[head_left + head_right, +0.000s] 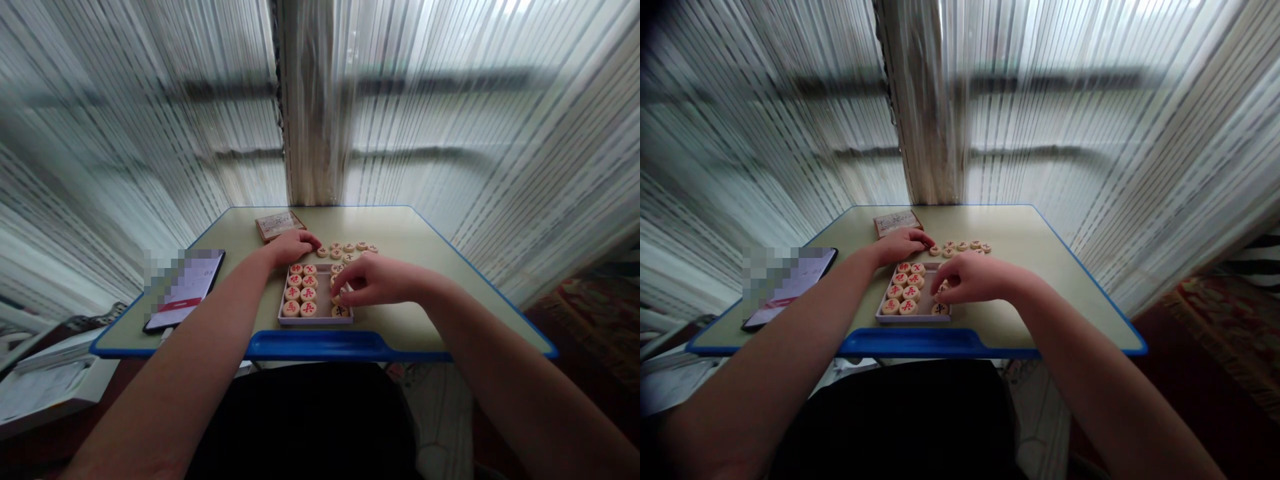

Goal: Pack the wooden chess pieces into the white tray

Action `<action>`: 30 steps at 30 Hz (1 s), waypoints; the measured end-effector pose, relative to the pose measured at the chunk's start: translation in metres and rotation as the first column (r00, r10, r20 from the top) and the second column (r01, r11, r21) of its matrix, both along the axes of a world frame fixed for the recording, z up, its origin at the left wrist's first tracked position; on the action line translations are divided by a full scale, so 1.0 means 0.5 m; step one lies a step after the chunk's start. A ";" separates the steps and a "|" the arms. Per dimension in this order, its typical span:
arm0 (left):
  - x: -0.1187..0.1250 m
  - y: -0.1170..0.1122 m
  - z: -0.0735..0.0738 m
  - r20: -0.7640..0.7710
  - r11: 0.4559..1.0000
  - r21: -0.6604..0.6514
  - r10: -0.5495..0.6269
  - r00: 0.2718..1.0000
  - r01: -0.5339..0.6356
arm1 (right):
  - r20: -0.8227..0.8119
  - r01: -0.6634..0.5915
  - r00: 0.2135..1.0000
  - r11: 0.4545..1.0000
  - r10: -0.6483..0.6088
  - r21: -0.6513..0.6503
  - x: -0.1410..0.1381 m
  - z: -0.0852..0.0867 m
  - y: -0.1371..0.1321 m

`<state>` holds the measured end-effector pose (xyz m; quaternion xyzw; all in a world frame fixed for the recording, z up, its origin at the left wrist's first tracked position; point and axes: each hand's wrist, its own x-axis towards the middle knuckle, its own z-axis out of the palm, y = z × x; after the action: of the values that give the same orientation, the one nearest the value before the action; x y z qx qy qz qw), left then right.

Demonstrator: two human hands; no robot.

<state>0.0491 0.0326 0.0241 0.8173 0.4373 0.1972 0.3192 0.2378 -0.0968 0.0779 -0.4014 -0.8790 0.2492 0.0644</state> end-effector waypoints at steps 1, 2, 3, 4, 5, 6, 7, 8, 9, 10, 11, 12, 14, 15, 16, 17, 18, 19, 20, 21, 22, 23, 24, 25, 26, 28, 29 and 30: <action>0.000 -0.001 0.001 -0.004 1.000 0.002 0.002 1.000 -0.002 | 0.005 -0.021 1.000 0.999 0.021 -0.026 -0.002 0.001 -0.003; 0.001 -0.002 0.002 -0.008 1.000 0.004 0.004 1.000 -0.004 | 0.016 -0.037 0.999 0.998 0.038 -0.052 -0.003 0.002 -0.006; 0.001 -0.003 0.003 -0.012 1.000 0.004 0.008 1.000 -0.008 | 0.028 -0.046 0.998 0.996 0.048 -0.074 -0.005 0.002 -0.009; 0.001 -0.003 0.003 -0.015 1.000 0.003 0.010 1.000 -0.010 | 0.039 -0.049 0.998 0.995 0.052 -0.089 -0.006 0.002 -0.011; 0.001 -0.003 0.003 -0.018 1.000 0.001 0.011 1.000 -0.011 | 0.051 -0.049 0.997 0.994 0.054 -0.096 -0.008 0.002 -0.012; 0.001 -0.002 0.003 -0.021 1.000 0.000 0.011 1.000 -0.011 | 0.062 -0.050 0.996 0.994 0.056 -0.096 -0.009 0.001 -0.013; 0.001 -0.001 0.002 -0.023 1.000 0.002 0.010 1.000 -0.009 | 0.071 -0.053 0.996 0.994 0.060 -0.091 -0.010 0.001 -0.014; 0.001 0.000 0.001 -0.025 1.000 0.006 0.009 1.000 -0.009 | 0.078 -0.058 0.995 0.995 0.064 -0.084 -0.012 0.001 -0.014; 0.001 0.001 0.000 -0.025 1.000 0.009 0.007 1.000 -0.007 | 0.082 -0.064 0.994 0.995 0.071 -0.078 -0.013 0.001 -0.015; 0.001 0.002 -0.001 -0.023 1.000 0.010 0.006 1.000 -0.006 | 0.082 -0.070 0.994 0.995 0.076 -0.072 -0.014 0.001 -0.015; 0.001 0.003 -0.002 -0.020 1.000 0.010 0.004 1.000 -0.004 | 0.078 -0.074 0.994 0.995 0.079 -0.064 -0.014 0.002 -0.016; 0.000 0.004 -0.003 -0.017 1.000 0.010 0.001 1.000 -0.001 | 0.070 -0.073 0.995 0.996 0.077 -0.058 -0.014 0.003 -0.016; 0.000 0.004 -0.004 -0.014 1.000 0.004 -0.001 1.000 0.001 | 0.040 -0.067 0.997 0.996 0.069 -0.057 -0.012 0.003 -0.017; -0.001 0.003 -0.005 -0.013 1.000 0.000 0.001 1.000 -0.001 | 0.014 -0.065 0.998 0.996 0.067 -0.065 -0.010 0.003 -0.016; -0.001 0.003 -0.005 -0.010 1.000 -0.005 0.004 1.000 -0.004 | -0.022 -0.065 0.998 0.995 0.064 -0.077 -0.007 0.003 -0.014; -0.001 0.002 -0.006 -0.003 1.000 -0.011 0.006 1.000 -0.007 | -0.071 -0.059 0.996 0.994 0.053 -0.087 -0.003 0.001 -0.010; -0.002 0.001 -0.006 0.007 1.000 -0.018 0.007 1.000 -0.007 | -0.128 -0.042 0.991 0.995 0.030 -0.093 0.000 -0.001 -0.005; -0.002 0.000 -0.007 0.018 1.000 -0.023 0.005 1.000 -0.005 | -0.194 -0.009 0.981 0.996 -0.010 -0.093 0.004 -0.004 0.002; -0.002 -0.001 -0.007 0.031 1.000 -0.028 0.001 1.000 0.000 | -0.260 0.058 0.962 0.995 -0.078 -0.081 0.008 -0.008 0.010; -0.002 -0.002 -0.007 0.043 0.999 -0.033 -0.004 0.999 0.005 | -0.318 0.142 0.935 0.987 -0.157 -0.073 0.012 -0.012 0.019; -0.002 -0.004 -0.007 0.054 0.999 -0.040 -0.005 0.999 0.008 | -0.367 0.232 0.899 0.970 -0.240 -0.067 0.015 -0.017 0.030; -0.002 -0.006 -0.006 0.065 0.999 -0.050 -0.004 0.998 0.007 | -0.409 0.322 0.857 0.946 -0.313 -0.049 0.019 -0.022 0.041; -0.001 -0.009 -0.004 0.075 0.998 -0.064 0.000 0.997 0.004 | -0.434 0.396 0.825 0.918 -0.361 -0.011 0.022 -0.028 0.052; 0.000 -0.012 -0.003 0.083 0.997 -0.079 0.007 0.997 0.000 | -0.431 0.469 0.805 0.882 -0.407 0.042 0.027 -0.033 0.062; 0.001 -0.016 -0.001 0.088 0.996 -0.094 0.013 0.996 -0.005 | -0.415 0.528 0.793 0.843 -0.446 0.103 0.031 -0.039 0.073; 0.003 -0.022 0.003 0.089 0.993 -0.117 0.024 0.996 -0.013 | -0.367 0.603 0.783 0.759 -0.503 0.245 0.044 -0.049 0.090; 0.004 -0.025 0.005 0.084 0.992 -0.124 0.027 0.996 -0.017 | -0.337 0.629 0.774 0.712 -0.536 0.312 0.052 -0.054 0.098; 0.005 -0.027 0.006 0.078 0.991 -0.130 0.031 0.996 -0.021 | -0.308 0.651 0.759 0.663 -0.574 0.369 0.061 -0.058 0.104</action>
<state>0.0515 0.0193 0.0274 0.7807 0.4466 0.2054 0.3859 0.2680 -0.0448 0.0490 -0.6252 -0.7158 0.0319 0.3093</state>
